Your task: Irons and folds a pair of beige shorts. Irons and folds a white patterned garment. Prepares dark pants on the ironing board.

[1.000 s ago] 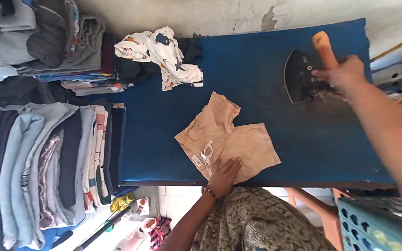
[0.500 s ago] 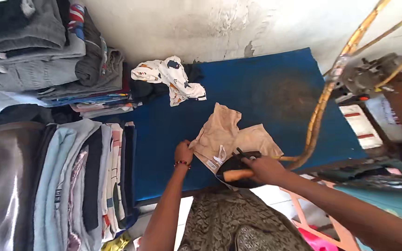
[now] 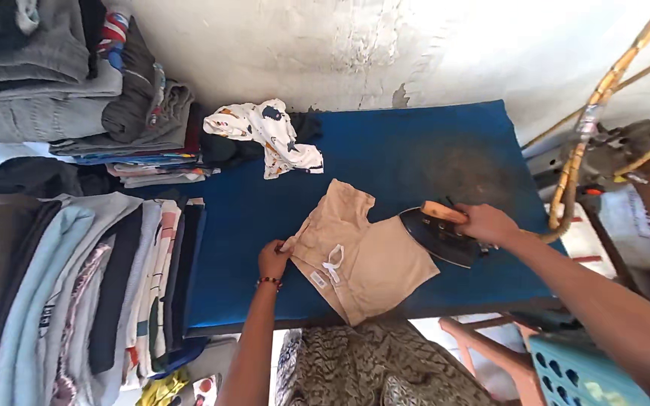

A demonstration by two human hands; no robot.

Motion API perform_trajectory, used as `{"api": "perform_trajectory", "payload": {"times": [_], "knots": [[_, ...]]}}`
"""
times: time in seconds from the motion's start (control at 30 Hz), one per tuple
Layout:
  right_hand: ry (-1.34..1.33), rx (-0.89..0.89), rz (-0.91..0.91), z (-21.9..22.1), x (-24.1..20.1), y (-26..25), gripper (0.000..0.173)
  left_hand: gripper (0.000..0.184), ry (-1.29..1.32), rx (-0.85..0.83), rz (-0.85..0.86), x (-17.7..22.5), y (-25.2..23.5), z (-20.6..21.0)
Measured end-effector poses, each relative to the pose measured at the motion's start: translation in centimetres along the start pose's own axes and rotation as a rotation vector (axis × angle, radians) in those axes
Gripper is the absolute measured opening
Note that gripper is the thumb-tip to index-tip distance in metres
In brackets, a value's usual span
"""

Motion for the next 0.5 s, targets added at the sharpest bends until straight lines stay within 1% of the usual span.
{"api": "perform_trajectory", "payload": {"times": [0.07, 0.1, 0.13, 0.17, 0.2, 0.23, 0.27, 0.3, 0.33, 0.37, 0.43, 0.47, 0.5], "knots": [[-0.052, 0.045, 0.087, -1.7, 2.9, -1.4, 0.042, 0.042, 0.167, 0.096, -0.033, 0.0, 1.5, 0.6], [-0.062, 0.066, 0.139, -2.7, 4.2, -2.3, 0.046, 0.045, 0.245, 0.159, -0.054, 0.1, 2.2, 1.0], [-0.052, 0.113, 0.18, -3.9, 5.1, -3.3, 0.05, 0.046, 0.319, 0.22, -0.074, 0.2, 2.9, 1.4], [-0.028, 0.192, 0.191, -5.4, 4.7, -4.1, 0.057, 0.045, 0.394, 0.275, -0.089, 0.4, 3.6, 1.8], [-0.025, 0.318, 0.14, -6.9, 3.1, -4.7, 0.064, 0.043, 0.465, 0.329, -0.09, 0.7, 4.2, 2.3], [-0.037, 0.451, 0.025, -8.1, 0.5, -5.4, 0.068, 0.041, 0.517, 0.375, -0.078, 1.0, 4.8, 2.7], [-0.074, 0.544, -0.111, -8.5, -2.9, -6.3, 0.069, 0.038, 0.554, 0.41, -0.052, 1.3, 5.6, 3.1], [-0.136, 0.569, -0.231, -8.1, -6.9, -7.5, 0.064, 0.035, 0.579, 0.443, -0.015, 1.6, 6.5, 3.4], [-0.225, 0.527, -0.322, -7.0, -11.1, -8.6, 0.057, 0.032, 0.596, 0.467, 0.028, 1.8, 7.5, 3.4], [-0.323, 0.42, -0.375, -5.2, -15.4, -9.7, 0.054, 0.03, 0.61, 0.482, 0.076, 2.0, 8.4, 3.4], [-0.503, 0.114, -0.39, -1.0, -22.7, -11.1, 0.06, 0.027, 0.647, 0.498, 0.169, 1.9, 10.5, 3.0], [-0.551, -0.042, -0.39, 0.9, -25.6, -11.1, 0.06, 0.026, 0.667, 0.504, 0.206, 1.6, 11.6, 2.7], [-0.602, -0.144, -0.431, 2.1, -27.9, -10.4, 0.052, 0.025, 0.686, 0.51, 0.238, 1.1, 12.7, 2.1]]}}
Point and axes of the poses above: each hand's wrist, its own y-axis away from the middle knuckle, its own z-axis out of the palm, x = y × z, the point moved 6 cm from there along -y, towards the middle knuckle, and after that the axes turned 7 degrees about -z, right-handed, at the moved point
